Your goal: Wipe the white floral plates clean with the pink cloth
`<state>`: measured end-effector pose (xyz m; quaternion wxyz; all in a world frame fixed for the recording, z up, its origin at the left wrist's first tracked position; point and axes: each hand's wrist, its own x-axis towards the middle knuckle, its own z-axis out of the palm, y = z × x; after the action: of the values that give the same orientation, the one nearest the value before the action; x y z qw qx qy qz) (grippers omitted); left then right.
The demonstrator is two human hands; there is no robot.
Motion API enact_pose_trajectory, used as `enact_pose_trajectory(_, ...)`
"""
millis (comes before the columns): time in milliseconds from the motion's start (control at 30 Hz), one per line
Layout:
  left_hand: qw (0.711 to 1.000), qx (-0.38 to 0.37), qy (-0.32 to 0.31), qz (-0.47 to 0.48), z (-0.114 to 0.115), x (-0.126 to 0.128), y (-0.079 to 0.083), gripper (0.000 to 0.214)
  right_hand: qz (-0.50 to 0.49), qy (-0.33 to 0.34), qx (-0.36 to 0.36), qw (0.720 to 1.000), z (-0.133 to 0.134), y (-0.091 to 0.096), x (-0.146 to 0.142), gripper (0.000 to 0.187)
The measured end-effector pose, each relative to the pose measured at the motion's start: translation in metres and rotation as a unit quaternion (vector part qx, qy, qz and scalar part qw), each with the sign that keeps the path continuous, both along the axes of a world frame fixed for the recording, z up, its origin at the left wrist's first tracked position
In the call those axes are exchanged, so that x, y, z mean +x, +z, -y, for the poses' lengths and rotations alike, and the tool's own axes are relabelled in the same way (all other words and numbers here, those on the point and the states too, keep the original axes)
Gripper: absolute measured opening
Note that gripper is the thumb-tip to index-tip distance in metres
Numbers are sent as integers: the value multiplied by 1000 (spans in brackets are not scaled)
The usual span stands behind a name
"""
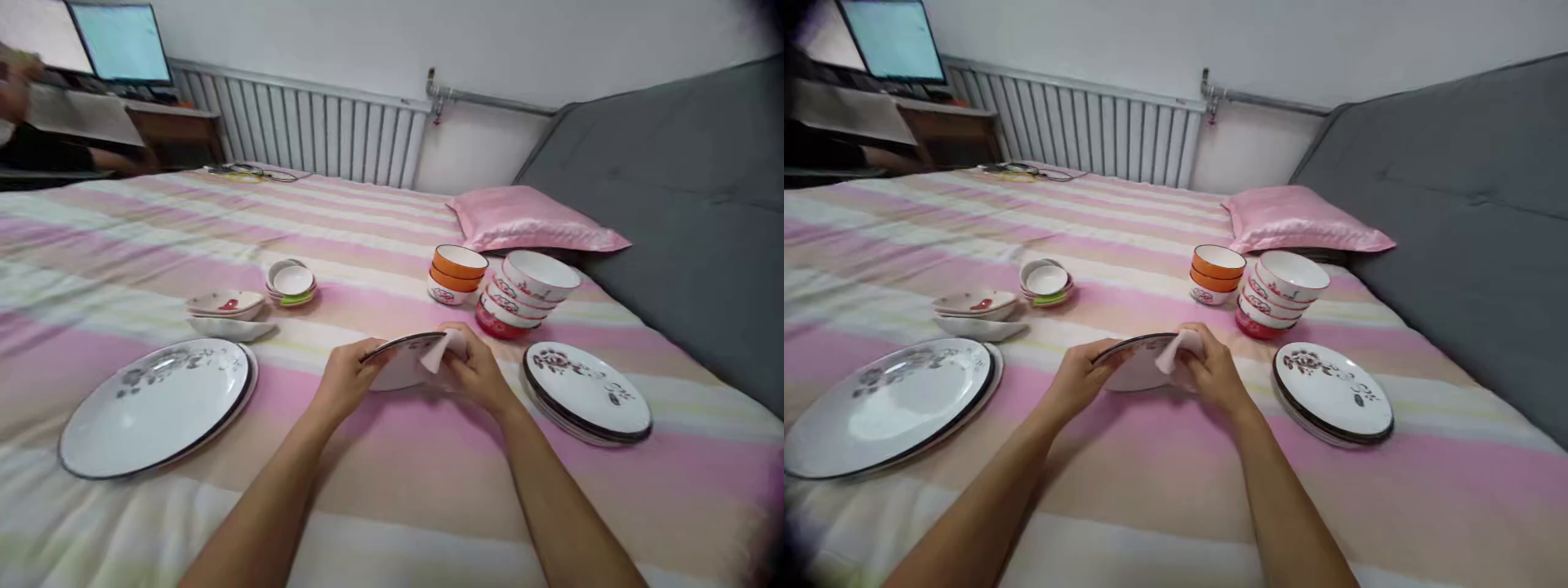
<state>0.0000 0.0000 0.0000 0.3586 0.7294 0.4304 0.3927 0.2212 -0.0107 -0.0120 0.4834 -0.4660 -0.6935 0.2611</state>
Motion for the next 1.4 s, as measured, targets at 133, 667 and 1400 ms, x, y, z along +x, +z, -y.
enact_pose_trajectory(133, 1000, -9, 13, 8, -3, 0, 0, 28, -22, 6, -17, 1000, -6, -13, 0, 30)
enact_pose_trajectory(667, 892, -284, 207, 284, -4, 2, 0, 33, -115, -325, 24, 938, -8, 0, 11, 44)
enact_pose_trajectory(1400, 882, -384, 97, 256, 6, 20, -6, 46, 305, 40, -5, 952, 9, -13, -35, 64)
